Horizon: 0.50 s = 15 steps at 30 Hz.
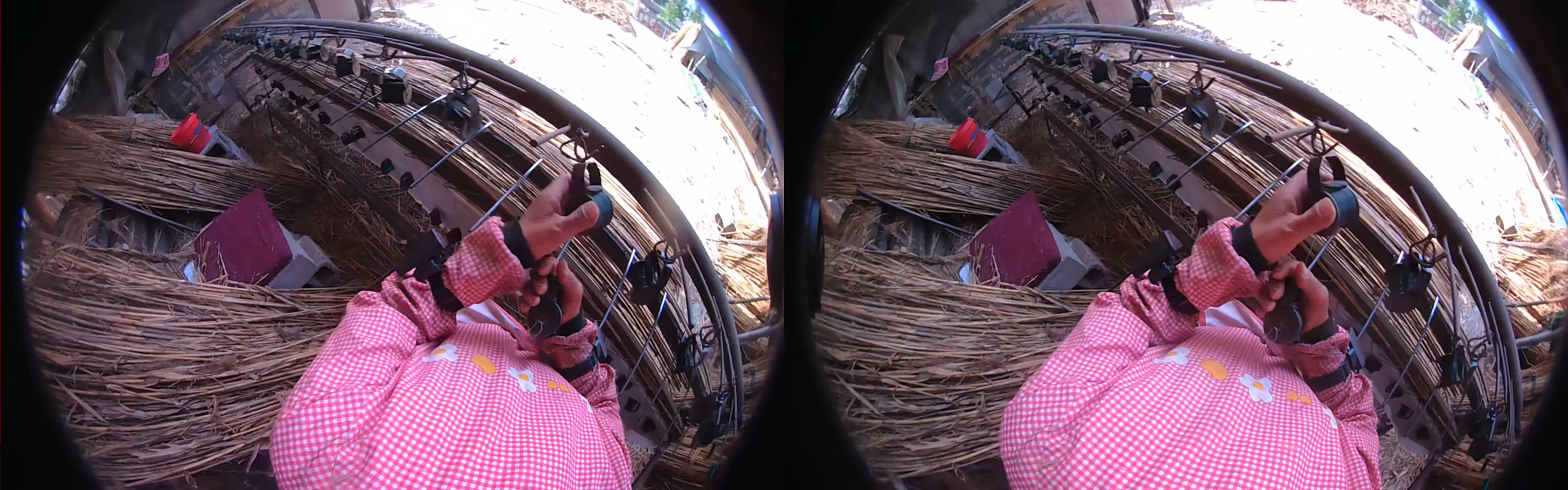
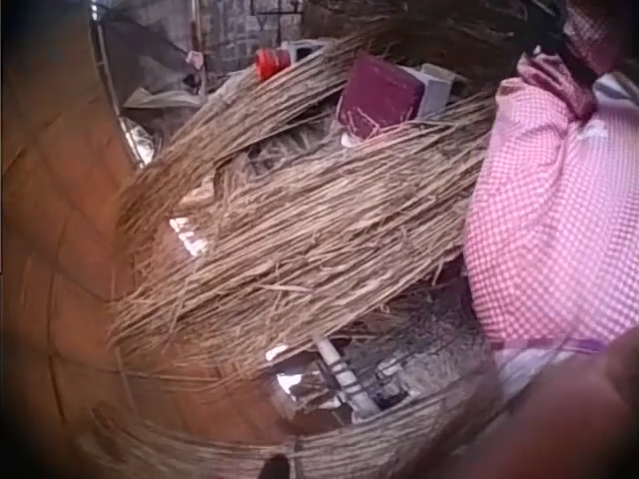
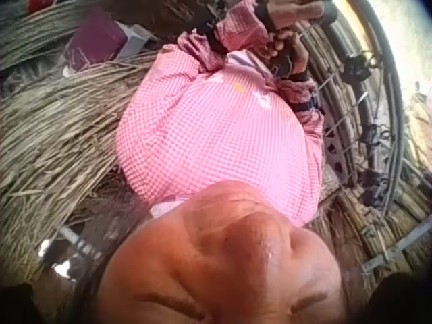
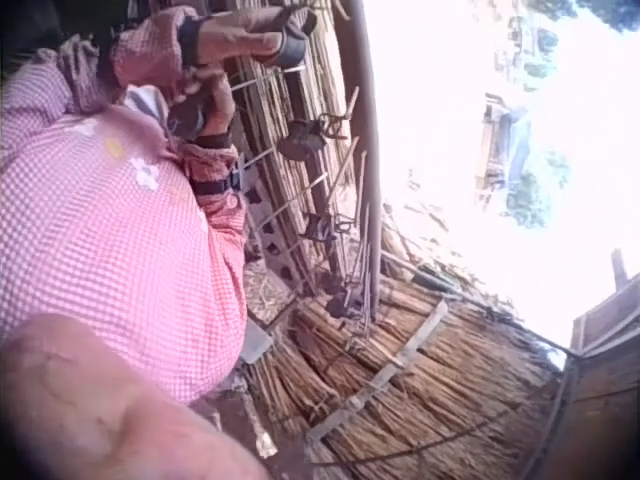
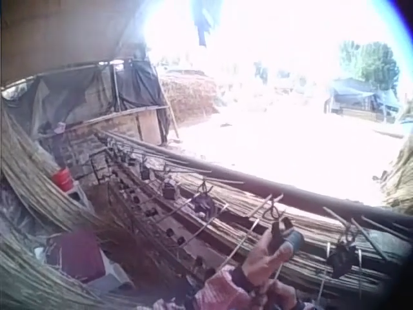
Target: The person is using a specialized frame and weighted spools to weave straw or reeds into a mat.
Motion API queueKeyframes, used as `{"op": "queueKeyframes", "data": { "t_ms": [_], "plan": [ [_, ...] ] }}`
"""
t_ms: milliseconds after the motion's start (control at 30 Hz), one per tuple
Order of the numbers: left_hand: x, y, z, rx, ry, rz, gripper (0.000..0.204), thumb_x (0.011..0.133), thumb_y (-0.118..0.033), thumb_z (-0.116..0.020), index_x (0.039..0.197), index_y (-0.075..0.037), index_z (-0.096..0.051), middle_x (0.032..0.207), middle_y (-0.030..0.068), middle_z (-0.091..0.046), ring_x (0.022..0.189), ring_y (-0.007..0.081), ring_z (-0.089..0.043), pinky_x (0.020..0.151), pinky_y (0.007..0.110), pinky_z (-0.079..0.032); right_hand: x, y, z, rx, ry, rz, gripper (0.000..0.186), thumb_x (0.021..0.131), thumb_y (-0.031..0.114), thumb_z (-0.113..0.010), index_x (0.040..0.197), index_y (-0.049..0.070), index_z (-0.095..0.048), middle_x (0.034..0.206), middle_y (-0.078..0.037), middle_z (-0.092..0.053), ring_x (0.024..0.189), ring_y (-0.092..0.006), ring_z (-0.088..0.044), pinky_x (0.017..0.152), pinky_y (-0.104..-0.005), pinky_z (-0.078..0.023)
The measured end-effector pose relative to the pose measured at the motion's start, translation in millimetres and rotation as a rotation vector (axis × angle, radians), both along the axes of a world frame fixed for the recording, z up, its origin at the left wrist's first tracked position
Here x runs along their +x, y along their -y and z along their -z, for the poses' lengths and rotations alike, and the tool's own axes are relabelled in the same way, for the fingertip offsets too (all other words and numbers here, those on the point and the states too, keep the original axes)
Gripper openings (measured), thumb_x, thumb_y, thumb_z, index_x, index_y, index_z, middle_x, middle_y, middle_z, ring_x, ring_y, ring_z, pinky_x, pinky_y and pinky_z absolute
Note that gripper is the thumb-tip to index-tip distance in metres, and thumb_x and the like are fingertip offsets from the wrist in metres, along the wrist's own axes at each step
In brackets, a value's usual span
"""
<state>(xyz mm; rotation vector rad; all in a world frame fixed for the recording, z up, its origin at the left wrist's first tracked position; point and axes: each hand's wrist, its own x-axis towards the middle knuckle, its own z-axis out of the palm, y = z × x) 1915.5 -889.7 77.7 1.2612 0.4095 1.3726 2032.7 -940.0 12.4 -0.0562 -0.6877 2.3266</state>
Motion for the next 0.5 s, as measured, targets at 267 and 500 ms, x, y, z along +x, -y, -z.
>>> {"op": "queueKeyframes", "data": {
  "t_ms": [267, 500],
  "plan": [
    [48, 11, -70, -0.309, -0.197, 0.05, 0.031, 0.072, -0.027, -0.052, 0.075, 0.002, -0.06, 0.062, 0.0111, -0.059, 0.056, 0.0214, -0.059, 0.055, 0.03, -0.049, 43, -30, 22, -0.016, 0.0, -0.129, 0.025, 0.085, 0.031, -0.04, 0.094, 0.009, -0.05, 0.077, -0.002, -0.049, 0.073, -0.0161, -0.048, 0.068, -0.0371, -0.043],
    [-1, 109, 13, 0.221, -0.487, -0.782, 0.047, 0.07, -0.046, -0.055, 0.08, -0.001, -0.063, 0.073, 0.0146, -0.052, 0.073, 0.0266, -0.051, 0.062, 0.036, -0.042, 25, 15, -24, 0.082, -0.042, -0.037, 0.022, 0.085, 0.025, -0.044, 0.097, 0.008, -0.052, 0.096, -0.005, -0.053, 0.097, -0.0207, -0.048, 0.086, -0.0423, -0.036]
  ]
}}
